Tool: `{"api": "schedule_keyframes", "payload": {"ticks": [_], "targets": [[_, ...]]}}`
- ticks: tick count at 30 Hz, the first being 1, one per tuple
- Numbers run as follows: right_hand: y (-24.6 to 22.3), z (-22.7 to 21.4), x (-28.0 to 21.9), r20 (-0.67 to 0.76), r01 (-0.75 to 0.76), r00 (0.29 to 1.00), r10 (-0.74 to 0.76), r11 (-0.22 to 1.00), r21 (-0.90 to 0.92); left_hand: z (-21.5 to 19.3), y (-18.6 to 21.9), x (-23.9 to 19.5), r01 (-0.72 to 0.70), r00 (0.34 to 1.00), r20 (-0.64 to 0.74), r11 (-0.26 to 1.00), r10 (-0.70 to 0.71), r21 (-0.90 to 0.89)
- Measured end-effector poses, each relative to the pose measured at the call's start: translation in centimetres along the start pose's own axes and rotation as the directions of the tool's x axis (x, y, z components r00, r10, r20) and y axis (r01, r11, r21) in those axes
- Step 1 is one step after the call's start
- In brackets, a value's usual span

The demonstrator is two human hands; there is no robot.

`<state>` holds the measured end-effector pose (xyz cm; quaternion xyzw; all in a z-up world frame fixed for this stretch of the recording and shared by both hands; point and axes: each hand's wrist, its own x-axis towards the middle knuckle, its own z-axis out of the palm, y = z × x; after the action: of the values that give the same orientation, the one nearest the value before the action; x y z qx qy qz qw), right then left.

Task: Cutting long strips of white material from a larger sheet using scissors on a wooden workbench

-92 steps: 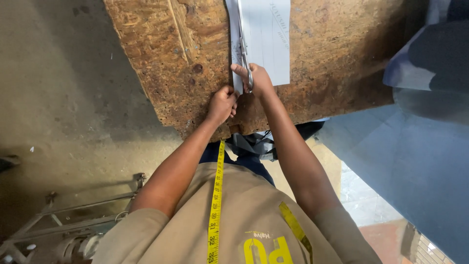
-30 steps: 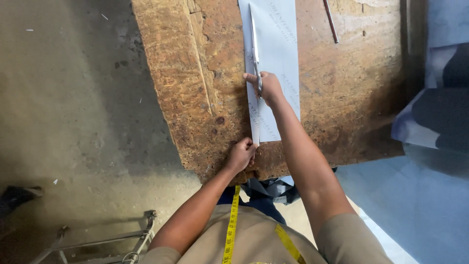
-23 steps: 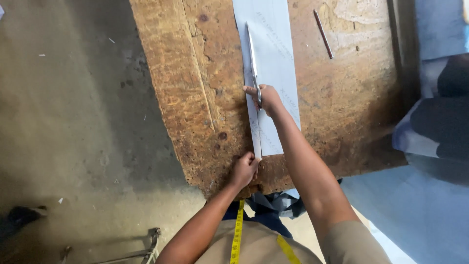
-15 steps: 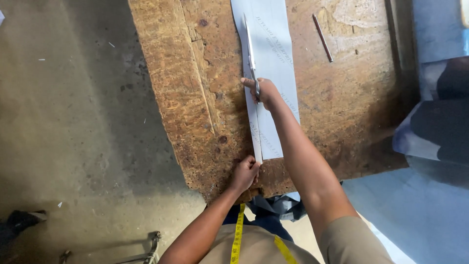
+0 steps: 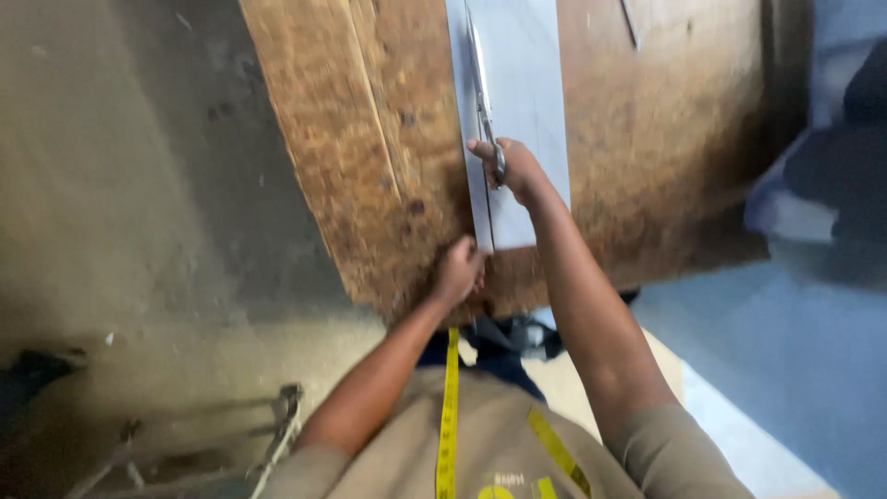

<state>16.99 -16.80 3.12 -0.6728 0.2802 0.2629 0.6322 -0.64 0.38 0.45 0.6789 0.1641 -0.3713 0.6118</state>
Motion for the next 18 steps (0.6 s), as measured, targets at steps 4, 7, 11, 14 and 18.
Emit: {"api": "schedule_keyframes", "payload": {"ticks": [4,7,11,14,18], "targets": [[6.3,-3.3,-13.8,0.358,0.268,0.926,-0.121,0.879,-0.396,0.1,-2.0,1.3,0.054,0.998,-0.037,0.996,-0.057,-0.072],[13.3,-4.0,-25.2,0.228,0.008,0.974,-0.008,1.000,-0.002,-0.5,-3.0,0.4,0.040,0.991,-0.121,0.991,-0.055,-0.129],[20.1,-5.7,-33.7,0.307,-0.165,0.935,0.178,0.984,-0.068,-1.0,-0.1,-2.3,0.040,0.980,-0.191,0.996,-0.054,-0.076],[20.7,-4.9,-34.6,0.277,-0.213,0.936,0.217,0.976,-0.046,-0.6,1.1,-4.0,0.042,0.967,-0.250,0.999,-0.040,0.001],[20.9,-3.8,-30.3,0.245,-0.130,0.962,0.124,0.992,0.006,0.9,2.3,-5.1,0.083,0.936,-0.349,0.993,-0.050,0.082]]}}
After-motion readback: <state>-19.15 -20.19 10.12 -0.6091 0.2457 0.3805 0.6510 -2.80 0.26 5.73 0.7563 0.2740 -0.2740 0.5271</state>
